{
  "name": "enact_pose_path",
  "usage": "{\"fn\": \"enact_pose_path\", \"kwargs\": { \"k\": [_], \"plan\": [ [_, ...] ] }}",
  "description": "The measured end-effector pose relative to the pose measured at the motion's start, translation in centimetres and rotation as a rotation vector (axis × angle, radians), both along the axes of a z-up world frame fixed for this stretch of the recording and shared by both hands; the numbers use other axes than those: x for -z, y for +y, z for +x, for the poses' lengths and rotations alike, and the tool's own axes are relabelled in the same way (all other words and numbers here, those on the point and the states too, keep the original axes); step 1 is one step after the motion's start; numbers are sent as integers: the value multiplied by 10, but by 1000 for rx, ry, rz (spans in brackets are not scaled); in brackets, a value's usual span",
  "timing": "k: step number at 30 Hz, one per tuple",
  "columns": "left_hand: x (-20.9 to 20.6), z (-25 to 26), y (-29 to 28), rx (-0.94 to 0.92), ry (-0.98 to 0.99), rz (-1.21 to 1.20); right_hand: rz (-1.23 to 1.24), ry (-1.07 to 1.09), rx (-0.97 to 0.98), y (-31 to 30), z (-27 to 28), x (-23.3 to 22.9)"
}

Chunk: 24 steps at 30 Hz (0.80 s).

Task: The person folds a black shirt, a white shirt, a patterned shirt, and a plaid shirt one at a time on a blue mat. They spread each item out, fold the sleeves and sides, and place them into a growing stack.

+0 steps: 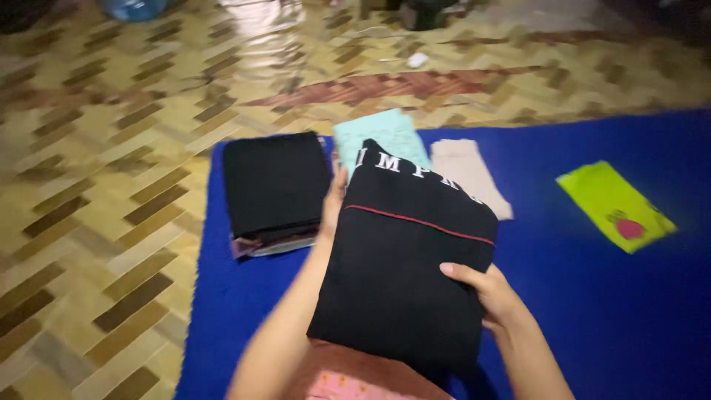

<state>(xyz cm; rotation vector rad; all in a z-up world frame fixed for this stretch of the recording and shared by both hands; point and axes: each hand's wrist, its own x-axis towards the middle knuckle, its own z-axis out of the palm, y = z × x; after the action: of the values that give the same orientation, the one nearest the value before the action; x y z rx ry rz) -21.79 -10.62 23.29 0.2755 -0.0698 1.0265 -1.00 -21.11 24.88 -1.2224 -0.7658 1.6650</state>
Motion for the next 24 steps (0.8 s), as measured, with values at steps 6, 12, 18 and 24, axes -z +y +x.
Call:
{"fn": "enact_pose_path", "kwargs": {
  "k": [6, 12, 18, 24],
  "plan": [
    [-1, -132, 36, -10, 547, -68, 17, 31, -200, 75, -77, 23],
    [-14, -208, 116, -78, 706, 14, 171, 88, -326, 177, -150, 10],
    [-27, -247, 178, -167, 638, 63, 350, 137, -345, 243, -203, -1],
    [120, -258, 172, -389, 1171, -309, 61, -341, -117, 263, -215, 147]
  ]
}}
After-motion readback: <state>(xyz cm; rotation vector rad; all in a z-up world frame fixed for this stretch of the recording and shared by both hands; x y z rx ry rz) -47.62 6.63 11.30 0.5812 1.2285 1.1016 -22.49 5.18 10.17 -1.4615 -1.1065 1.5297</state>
